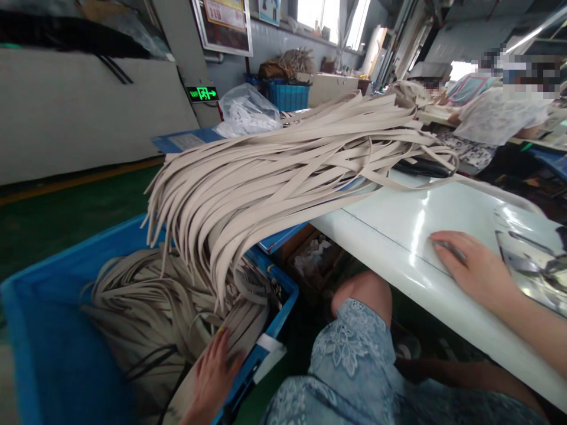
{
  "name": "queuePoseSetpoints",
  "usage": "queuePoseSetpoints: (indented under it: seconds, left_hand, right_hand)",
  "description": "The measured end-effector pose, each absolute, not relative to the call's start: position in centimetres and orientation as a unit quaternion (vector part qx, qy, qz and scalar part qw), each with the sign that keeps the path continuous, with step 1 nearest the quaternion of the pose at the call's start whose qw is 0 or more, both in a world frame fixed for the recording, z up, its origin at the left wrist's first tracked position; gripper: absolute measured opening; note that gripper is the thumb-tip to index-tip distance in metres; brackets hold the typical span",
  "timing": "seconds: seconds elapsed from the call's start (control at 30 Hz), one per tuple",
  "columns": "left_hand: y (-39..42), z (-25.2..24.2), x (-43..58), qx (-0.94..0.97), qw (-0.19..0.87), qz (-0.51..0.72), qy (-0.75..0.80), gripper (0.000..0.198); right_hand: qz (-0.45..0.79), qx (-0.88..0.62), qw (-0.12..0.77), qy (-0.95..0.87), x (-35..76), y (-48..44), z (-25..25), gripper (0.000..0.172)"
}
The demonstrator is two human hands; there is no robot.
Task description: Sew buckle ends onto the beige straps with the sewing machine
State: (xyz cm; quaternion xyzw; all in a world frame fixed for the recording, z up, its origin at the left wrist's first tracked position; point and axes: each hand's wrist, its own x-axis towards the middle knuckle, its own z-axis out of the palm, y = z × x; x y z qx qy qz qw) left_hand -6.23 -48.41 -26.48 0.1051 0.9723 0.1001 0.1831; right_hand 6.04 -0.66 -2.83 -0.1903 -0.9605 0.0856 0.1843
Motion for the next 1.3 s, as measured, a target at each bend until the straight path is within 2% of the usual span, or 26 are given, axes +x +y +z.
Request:
queuePoseSetpoints:
  seconds: [0.13, 0.2, 0.37, 0.6, 0.73, 0.9, 1.0, 1.2, 1.3]
  left_hand:
    - [-47.0, -26.8, -4.8, 0.092, 0.204, 0.023, 0.974, 0.074]
    - [-46.9, -27.0, -5.0, 0.095, 0.215, 0.018, 0.972, 0.077]
    - [-47.9, -27.3, -6.4, 0.111, 0.228, 0.004, 0.967, 0.063]
    - [-47.9, -28.9, -7.4, 0.136, 0.213, -0.019, 0.967, 0.063]
    - [-47.6, -28.5, -7.3, 0.179, 0.185, -0.030, 0.966, 0.062]
    - [-48.5, -27.9, -7.3, 0.247, 0.127, -0.045, 0.960, 0.051]
    - [-49.7, -28.5, -7.7, 0.259, 0.099, -0.066, 0.959, 0.053]
    - [-50.6, -29.1, -9.1, 0.195, 0.117, 0.037, 0.973, 0.052]
    - [-50.6, -28.4, -9.3, 0.193, 0.129, 0.049, 0.972, 0.044]
  right_hand:
    - [0.089, -0.188, 0.185, -0.960, 6.2, -0.5, -3.0, 0.034]
    - [0.093, -0.186, 0.194, -0.959, 6.3, -0.3, -3.2, 0.034]
    - [0.095, -0.180, 0.224, -0.953, 6.1, 0.1, -3.7, 0.035]
    - [0.091, -0.181, 0.219, -0.954, 6.0, -0.1, -3.3, 0.034]
    - [0.097, -0.173, 0.222, -0.955, 6.0, -0.1, -3.3, 0.033]
    - [0.117, -0.158, 0.236, -0.952, 5.9, 0.2, -3.8, 0.031]
    - [0.130, -0.151, 0.244, -0.949, 5.9, 0.4, -4.2, 0.031]
    - [0.141, -0.145, 0.246, -0.948, 6.1, 0.6, -4.5, 0.030]
    - [0.140, -0.144, 0.242, -0.949, 6.3, 0.5, -4.2, 0.030]
